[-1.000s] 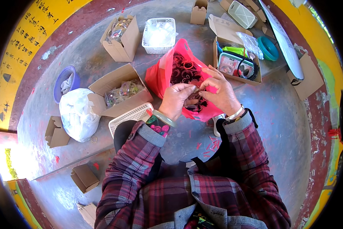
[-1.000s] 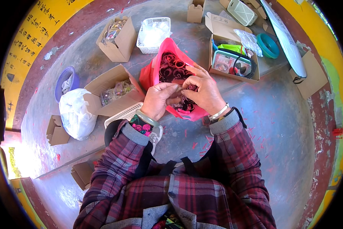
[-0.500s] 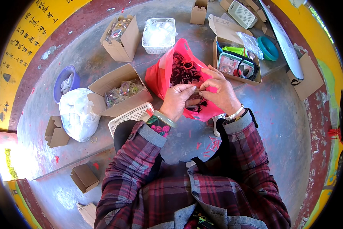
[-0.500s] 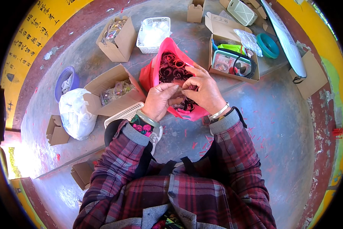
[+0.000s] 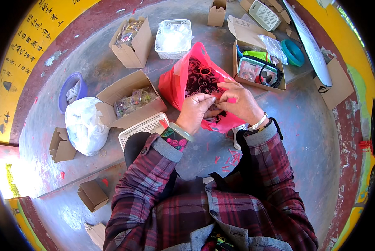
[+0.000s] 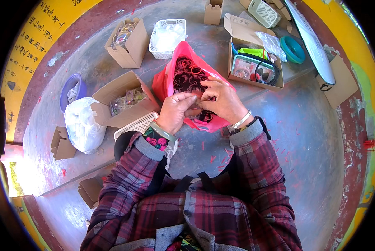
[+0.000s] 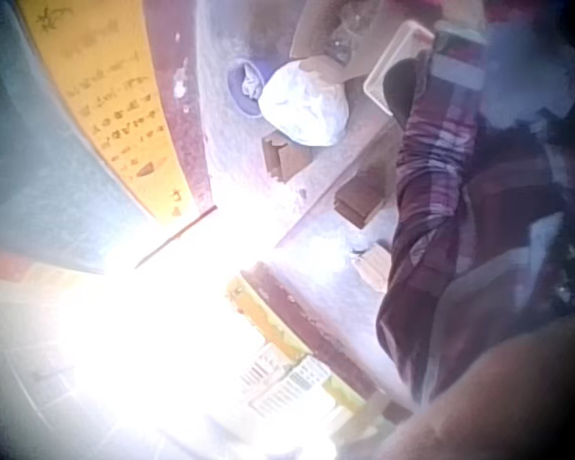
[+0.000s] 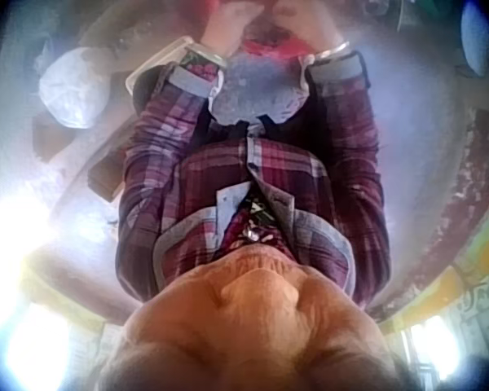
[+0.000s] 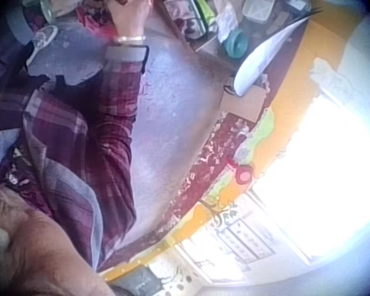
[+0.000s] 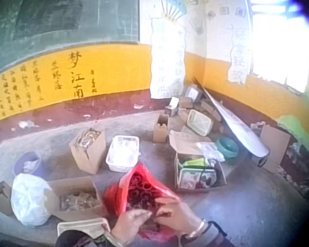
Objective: The person sits on the floor and sorts through a pink bag filled with hair accessories. They pick up individual items, such as hair ties and clips, inspect them, and place them into a white basket or back into the bag.
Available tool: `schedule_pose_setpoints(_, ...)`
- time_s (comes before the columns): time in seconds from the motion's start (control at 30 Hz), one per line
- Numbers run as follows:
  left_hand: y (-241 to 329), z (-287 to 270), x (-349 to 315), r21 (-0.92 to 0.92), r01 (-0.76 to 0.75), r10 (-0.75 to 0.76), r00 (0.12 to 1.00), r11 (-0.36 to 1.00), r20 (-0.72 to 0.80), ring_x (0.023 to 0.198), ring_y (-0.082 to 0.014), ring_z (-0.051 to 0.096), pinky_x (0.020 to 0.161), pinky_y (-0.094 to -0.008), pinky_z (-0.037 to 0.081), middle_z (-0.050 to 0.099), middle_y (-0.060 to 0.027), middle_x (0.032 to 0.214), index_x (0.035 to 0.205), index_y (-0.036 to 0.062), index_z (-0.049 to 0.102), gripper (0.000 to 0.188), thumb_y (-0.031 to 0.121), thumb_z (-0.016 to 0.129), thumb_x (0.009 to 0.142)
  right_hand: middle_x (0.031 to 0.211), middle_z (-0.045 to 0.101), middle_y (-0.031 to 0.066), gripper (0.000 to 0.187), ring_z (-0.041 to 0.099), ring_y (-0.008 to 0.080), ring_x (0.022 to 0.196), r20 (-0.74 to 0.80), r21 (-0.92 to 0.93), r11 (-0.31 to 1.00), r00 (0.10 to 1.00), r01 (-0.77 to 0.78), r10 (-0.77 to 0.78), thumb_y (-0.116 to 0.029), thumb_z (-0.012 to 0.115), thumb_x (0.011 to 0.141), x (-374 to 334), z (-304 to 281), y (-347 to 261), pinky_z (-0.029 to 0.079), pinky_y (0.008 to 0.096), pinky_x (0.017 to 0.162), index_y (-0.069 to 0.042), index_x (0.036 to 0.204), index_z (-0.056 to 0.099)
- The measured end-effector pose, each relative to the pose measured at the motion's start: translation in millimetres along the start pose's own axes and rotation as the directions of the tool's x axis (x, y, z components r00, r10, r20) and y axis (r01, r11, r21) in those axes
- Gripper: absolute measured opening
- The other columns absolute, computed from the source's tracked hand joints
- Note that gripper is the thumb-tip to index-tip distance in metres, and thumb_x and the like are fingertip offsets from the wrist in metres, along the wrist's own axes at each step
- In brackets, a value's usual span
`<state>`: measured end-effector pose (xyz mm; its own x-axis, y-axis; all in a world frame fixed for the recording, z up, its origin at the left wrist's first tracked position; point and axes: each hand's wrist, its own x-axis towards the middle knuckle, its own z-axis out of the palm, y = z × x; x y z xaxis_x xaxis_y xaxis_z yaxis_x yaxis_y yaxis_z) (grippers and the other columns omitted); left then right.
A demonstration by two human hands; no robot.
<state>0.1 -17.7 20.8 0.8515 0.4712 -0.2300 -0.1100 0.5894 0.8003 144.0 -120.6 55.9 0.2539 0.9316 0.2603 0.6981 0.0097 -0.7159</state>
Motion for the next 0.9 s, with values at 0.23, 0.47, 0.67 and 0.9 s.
schedule_pose_setpoints(0.23, 3, 0, 2, -0.021, 0.022, -0.020, 0.998, 1.000, 0.057, 0.082, -0.0170, 0.063, 0.073, -0.0276, 0.054, 0.064, -0.0105, 0.092, 0.101, -0.0035, 0.058, 0.017, 0.006, 0.055, 0.087, 0.084, 0.063, 0.0147, 0.007, 0.061, 0.0246, 0.079, 0.048, 0.088, 0.994, 0.997, -0.066, 0.062, -0.005, 0.066, 0.069, 1, -1, -3, 0.046, 0.0313, 0.068, 0.000, 0.074, 0.064)
schedule_pose_setpoints(0.47, 1, -5, 3, -0.029, 0.136, -0.132, 0.987, 0.990, 0.093, 0.084, -0.0162, 0.063, 0.075, -0.0260, 0.052, 0.064, -0.0106, 0.095, 0.104, -0.0037, 0.058, 0.021, 0.007, 0.055, 0.087, 0.068, 0.058, 0.0112, 0.007, 0.057, 0.0210, 0.062, 0.052, 0.104, 0.988, 0.992, -0.116, 0.111, -0.003, 0.064, 0.070, -1, 0, -5, 0.044, 0.0303, 0.059, 0.001, 0.075, 0.061)
schedule_pose_setpoints(0.67, 9, -4, 2, 0.034, 0.159, -0.162, 0.983, 0.987, 0.084, 0.084, -0.0156, 0.063, 0.071, -0.0238, 0.053, 0.065, -0.0099, 0.093, 0.102, -0.0038, 0.060, 0.020, 0.009, 0.056, 0.087, 0.067, 0.054, 0.0042, 0.013, 0.053, 0.0119, 0.063, 0.028, 0.168, 0.975, 0.989, -0.146, 0.143, 0.002, 0.064, 0.069, 1, 1, -7, 0.043, 0.0266, 0.060, -0.001, 0.080, 0.056)
schedule_pose_setpoints(0.9, 8, -5, 1, -0.088, 0.115, -0.110, 0.992, 0.989, 0.059, 0.084, -0.0165, 0.063, 0.071, -0.0243, 0.054, 0.064, -0.0100, 0.095, 0.099, -0.0033, 0.061, 0.017, 0.009, 0.055, 0.087, 0.072, 0.053, 0.0002, 0.028, 0.050, 0.0065, 0.071, -0.069, 0.332, 0.933, 0.983, -0.137, 0.168, 0.004, 0.065, 0.071, 4, 4, -9, 0.042, 0.0217, 0.067, -0.002, 0.095, 0.052)
